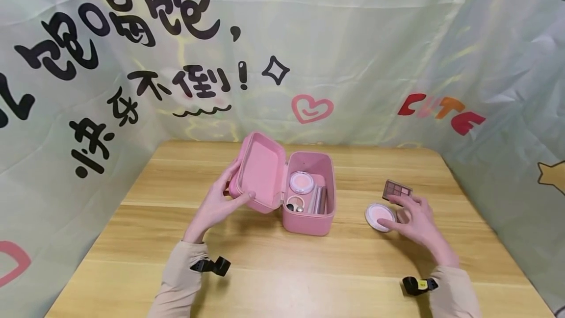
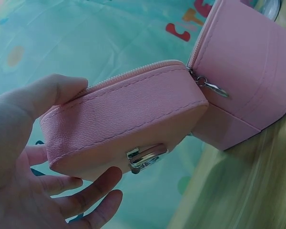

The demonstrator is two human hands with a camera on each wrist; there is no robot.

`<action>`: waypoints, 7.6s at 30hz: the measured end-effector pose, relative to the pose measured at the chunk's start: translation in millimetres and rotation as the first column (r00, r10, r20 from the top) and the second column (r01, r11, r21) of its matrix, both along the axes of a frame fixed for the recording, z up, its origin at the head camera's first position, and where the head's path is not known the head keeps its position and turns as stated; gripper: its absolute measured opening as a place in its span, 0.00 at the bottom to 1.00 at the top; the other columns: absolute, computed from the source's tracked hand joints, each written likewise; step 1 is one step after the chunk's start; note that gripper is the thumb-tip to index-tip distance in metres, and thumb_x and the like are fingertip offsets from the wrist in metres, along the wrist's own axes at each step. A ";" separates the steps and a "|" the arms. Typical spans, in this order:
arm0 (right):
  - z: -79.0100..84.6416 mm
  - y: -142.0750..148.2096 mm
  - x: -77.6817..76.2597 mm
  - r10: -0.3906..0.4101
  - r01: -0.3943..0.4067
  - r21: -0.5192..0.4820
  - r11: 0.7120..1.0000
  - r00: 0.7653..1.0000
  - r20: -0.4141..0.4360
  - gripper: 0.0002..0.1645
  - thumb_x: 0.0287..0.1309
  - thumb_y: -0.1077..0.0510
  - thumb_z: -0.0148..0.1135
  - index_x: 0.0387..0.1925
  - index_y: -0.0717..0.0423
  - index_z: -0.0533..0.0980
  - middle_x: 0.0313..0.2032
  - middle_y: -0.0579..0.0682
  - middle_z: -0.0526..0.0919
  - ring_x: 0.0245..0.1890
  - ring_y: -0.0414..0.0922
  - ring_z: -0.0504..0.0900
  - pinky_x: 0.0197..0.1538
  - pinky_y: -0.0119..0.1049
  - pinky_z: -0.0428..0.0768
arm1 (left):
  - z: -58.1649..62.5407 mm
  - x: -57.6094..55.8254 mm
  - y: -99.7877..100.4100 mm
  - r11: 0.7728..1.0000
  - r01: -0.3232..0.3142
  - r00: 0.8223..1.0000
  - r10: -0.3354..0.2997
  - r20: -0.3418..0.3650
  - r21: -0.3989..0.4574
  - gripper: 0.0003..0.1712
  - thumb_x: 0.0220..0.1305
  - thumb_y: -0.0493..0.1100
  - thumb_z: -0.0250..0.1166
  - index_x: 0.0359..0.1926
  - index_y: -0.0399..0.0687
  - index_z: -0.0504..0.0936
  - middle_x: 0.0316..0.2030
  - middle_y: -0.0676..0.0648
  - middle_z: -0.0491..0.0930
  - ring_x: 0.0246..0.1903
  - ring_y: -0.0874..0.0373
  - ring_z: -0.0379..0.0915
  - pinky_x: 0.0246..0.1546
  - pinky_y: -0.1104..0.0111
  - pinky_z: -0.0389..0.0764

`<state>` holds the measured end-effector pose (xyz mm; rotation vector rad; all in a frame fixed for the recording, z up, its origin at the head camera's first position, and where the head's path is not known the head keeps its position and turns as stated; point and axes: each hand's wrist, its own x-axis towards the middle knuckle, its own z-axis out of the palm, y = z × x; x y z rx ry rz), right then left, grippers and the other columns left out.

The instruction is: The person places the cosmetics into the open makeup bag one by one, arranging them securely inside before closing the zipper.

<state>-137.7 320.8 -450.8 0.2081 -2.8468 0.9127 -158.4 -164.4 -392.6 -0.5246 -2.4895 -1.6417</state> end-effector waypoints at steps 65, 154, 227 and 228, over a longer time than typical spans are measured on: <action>-11.3 1.0 -11.2 0.066 -0.068 0.083 0.994 0.998 0.021 0.47 0.33 0.48 0.84 0.55 0.66 0.76 0.54 0.72 0.77 0.49 0.61 0.64 0.57 0.65 0.54 | -1.0 0.0 -2.5 1.000 -0.001 1.000 0.001 0.016 -0.001 0.51 0.60 0.41 0.73 0.79 0.53 0.56 0.78 0.44 0.58 0.58 0.41 0.76 0.52 0.59 0.80; 98.8 -157.7 -136.3 0.420 -0.427 0.322 0.845 0.903 0.095 0.42 0.37 0.43 0.81 0.55 0.58 0.80 0.52 0.58 0.84 0.49 0.53 0.68 0.56 0.55 0.59 | 1.6 0.1 -0.7 0.999 -0.011 1.000 0.011 -0.010 -0.035 0.50 0.60 0.41 0.73 0.78 0.51 0.57 0.75 0.40 0.62 0.58 0.43 0.76 0.51 0.59 0.79; 64.4 -208.4 -129.1 0.242 -0.352 0.599 0.719 0.935 0.260 0.18 0.40 0.48 0.77 0.31 0.51 0.80 0.37 0.53 0.86 0.43 0.53 0.78 0.59 0.54 0.63 | 3.0 0.8 0.7 1.000 -0.008 1.000 0.008 0.017 -0.025 0.51 0.59 0.42 0.73 0.79 0.54 0.57 0.78 0.44 0.57 0.60 0.44 0.74 0.52 0.54 0.78; 64.3 -208.5 -129.2 0.241 -0.348 0.600 0.721 0.937 0.254 0.18 0.39 0.48 0.77 0.30 0.51 0.80 0.36 0.52 0.86 0.42 0.53 0.78 0.59 0.54 0.63 | 3.0 0.8 0.7 1.000 -0.008 1.000 0.008 0.017 -0.023 0.51 0.59 0.42 0.73 0.79 0.54 0.57 0.78 0.43 0.57 0.59 0.44 0.74 0.52 0.53 0.78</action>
